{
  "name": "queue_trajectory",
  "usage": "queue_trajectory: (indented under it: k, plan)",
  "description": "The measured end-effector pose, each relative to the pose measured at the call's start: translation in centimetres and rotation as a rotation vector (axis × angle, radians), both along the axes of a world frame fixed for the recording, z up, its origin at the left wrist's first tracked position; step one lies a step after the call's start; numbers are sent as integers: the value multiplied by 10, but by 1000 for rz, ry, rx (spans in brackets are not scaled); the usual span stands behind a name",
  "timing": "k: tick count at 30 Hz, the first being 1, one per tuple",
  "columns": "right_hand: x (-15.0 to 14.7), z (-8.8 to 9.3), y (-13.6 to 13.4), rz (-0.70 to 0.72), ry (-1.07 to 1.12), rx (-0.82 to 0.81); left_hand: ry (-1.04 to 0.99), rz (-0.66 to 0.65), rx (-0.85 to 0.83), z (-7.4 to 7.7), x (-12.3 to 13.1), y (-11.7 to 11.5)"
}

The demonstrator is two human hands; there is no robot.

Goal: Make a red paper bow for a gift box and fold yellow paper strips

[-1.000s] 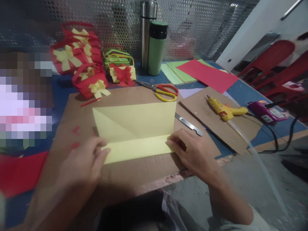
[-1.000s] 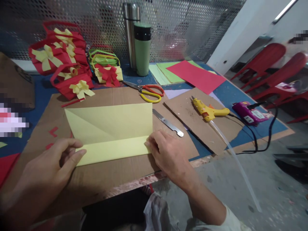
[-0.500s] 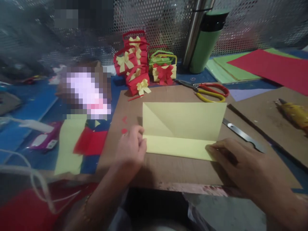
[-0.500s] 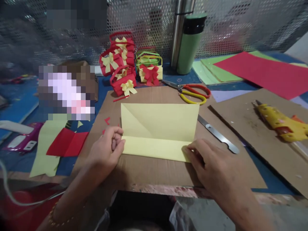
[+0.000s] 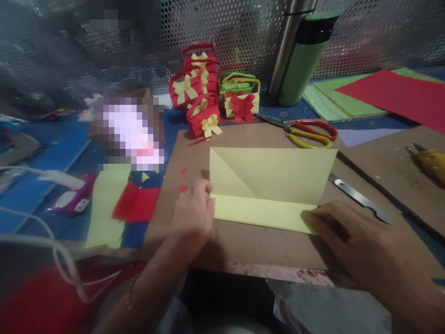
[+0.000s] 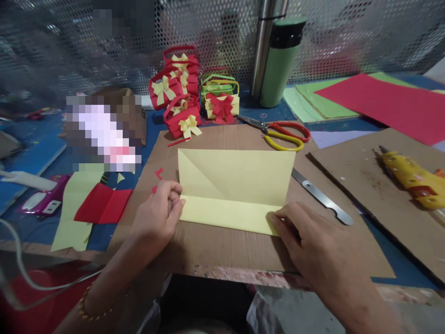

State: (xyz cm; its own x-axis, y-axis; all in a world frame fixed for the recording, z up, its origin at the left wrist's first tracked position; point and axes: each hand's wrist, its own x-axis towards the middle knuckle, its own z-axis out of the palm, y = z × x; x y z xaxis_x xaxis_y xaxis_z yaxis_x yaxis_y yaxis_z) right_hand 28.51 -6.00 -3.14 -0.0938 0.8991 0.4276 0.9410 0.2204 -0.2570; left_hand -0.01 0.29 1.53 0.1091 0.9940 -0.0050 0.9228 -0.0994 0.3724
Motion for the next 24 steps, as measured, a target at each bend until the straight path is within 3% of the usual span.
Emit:
queue_trajectory:
  k: [14, 24]
  plan:
    - [0, 1, 3, 19, -25, 35, 147, 46, -58, 3, 9, 2]
    - [1, 1, 3, 14, -44, 27, 148, -37, 28, -4, 5, 0]
